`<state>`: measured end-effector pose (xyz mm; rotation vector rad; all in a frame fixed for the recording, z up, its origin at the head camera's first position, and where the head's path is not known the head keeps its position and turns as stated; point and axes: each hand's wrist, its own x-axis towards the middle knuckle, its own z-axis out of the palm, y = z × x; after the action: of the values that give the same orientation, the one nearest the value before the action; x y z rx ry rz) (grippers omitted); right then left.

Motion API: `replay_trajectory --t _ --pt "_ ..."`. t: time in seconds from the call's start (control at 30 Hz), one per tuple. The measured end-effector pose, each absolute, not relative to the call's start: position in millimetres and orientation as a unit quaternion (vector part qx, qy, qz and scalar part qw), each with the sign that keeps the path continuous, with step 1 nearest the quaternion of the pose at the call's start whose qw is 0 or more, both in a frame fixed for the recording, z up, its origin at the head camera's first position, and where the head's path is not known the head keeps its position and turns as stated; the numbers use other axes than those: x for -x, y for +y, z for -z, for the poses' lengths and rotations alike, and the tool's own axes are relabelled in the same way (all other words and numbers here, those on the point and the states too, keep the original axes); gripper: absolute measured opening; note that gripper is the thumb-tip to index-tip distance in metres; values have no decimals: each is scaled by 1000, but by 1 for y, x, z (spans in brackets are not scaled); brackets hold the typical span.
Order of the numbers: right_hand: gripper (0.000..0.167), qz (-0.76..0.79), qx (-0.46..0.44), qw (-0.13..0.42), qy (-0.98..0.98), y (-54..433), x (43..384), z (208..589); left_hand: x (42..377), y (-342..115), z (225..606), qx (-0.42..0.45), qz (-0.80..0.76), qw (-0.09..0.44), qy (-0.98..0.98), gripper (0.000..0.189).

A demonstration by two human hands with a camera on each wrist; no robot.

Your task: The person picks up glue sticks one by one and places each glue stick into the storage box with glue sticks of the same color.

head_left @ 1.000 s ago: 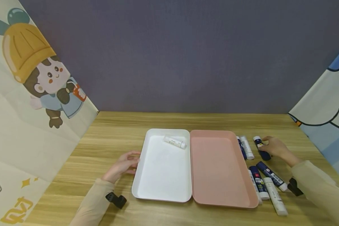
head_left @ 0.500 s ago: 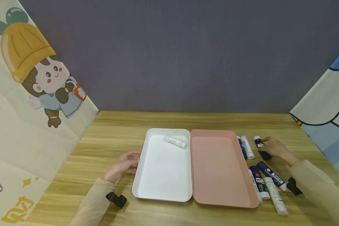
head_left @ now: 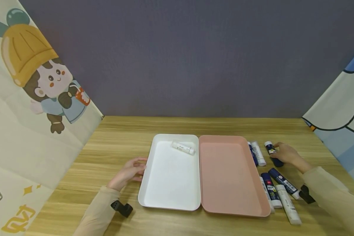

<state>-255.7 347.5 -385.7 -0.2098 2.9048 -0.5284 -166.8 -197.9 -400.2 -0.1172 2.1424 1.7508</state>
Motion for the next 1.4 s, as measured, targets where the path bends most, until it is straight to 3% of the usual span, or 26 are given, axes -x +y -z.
replay_trajectory --t 0.4,0.9,1.4 --pt "53 195 84 78 974 350 259 381 167 -198 403 51 -621 180 761 40" --pt "55 222 84 56 970 320 233 363 158 -212 401 36 -623 189 758 42" --pt "55 233 87 60 967 292 234 343 158 -213 401 40 -621 189 760 41"
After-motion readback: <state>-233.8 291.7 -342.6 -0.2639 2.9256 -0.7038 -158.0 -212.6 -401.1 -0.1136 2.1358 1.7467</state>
